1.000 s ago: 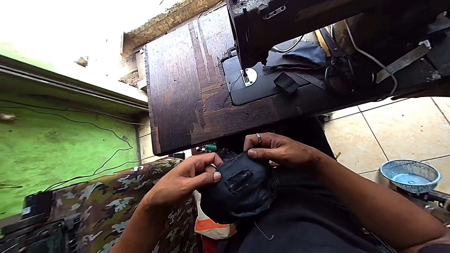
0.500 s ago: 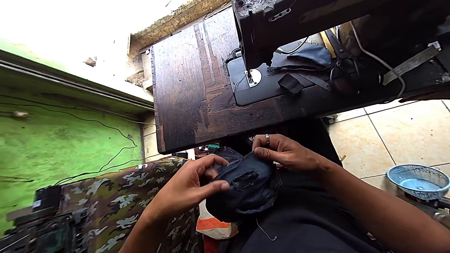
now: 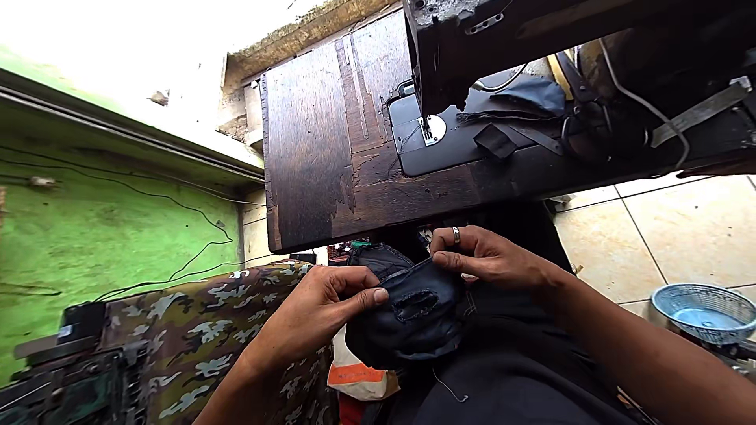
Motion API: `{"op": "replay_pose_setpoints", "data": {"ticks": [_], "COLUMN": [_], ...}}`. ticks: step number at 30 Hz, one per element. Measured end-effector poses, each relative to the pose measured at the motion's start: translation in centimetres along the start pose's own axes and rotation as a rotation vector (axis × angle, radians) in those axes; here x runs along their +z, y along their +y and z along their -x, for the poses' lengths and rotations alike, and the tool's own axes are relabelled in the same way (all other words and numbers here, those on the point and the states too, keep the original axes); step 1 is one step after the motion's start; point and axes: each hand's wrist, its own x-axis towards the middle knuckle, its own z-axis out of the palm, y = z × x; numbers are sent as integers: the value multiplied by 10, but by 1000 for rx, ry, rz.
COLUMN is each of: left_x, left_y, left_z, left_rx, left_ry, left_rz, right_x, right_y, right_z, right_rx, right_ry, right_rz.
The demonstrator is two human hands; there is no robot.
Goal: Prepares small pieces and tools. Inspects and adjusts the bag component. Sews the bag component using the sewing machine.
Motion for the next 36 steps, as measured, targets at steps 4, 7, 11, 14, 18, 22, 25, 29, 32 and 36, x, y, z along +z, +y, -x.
{"op": "replay_pose_setpoints", "data": {"ticks": [4, 7, 11, 14, 18, 22, 25, 29, 32, 36], "left_x": [-1, -3, -3, -3, -3, -7, -9, -6, -9, -41], "left_y": [-1, -3, -9, -16, -20, -15, -15, -26, -33, -25], "left_z": [-1, -1, -5, -11, -20, -25, -29, -35, -40, -48], "left_rx": [23, 16, 10, 48, 96, 146, 217, 303, 297, 287], "left_ry": [12, 23, 95, 157, 231, 266, 280, 340, 389, 304], "left_rz": [19, 140, 353, 362, 193, 16, -23, -2, -23, -242], "right_x": [0, 4, 12, 17, 18, 18, 21, 26, 30, 40], "right_y": [0, 1, 5, 8, 11, 12, 13, 16, 18, 21], "right_z": [-2, -4, -9, -13, -15, -16, -20, -25, -30, -43], "right_rx": [-25, -62, -203, -216, -169, -149, -217, -272, -252, -217], "right_ry": [40, 108, 230, 325, 377, 400, 460, 538, 585, 668], "right_rz": [61, 140, 341, 427, 425, 416, 496, 584, 564, 494]}}
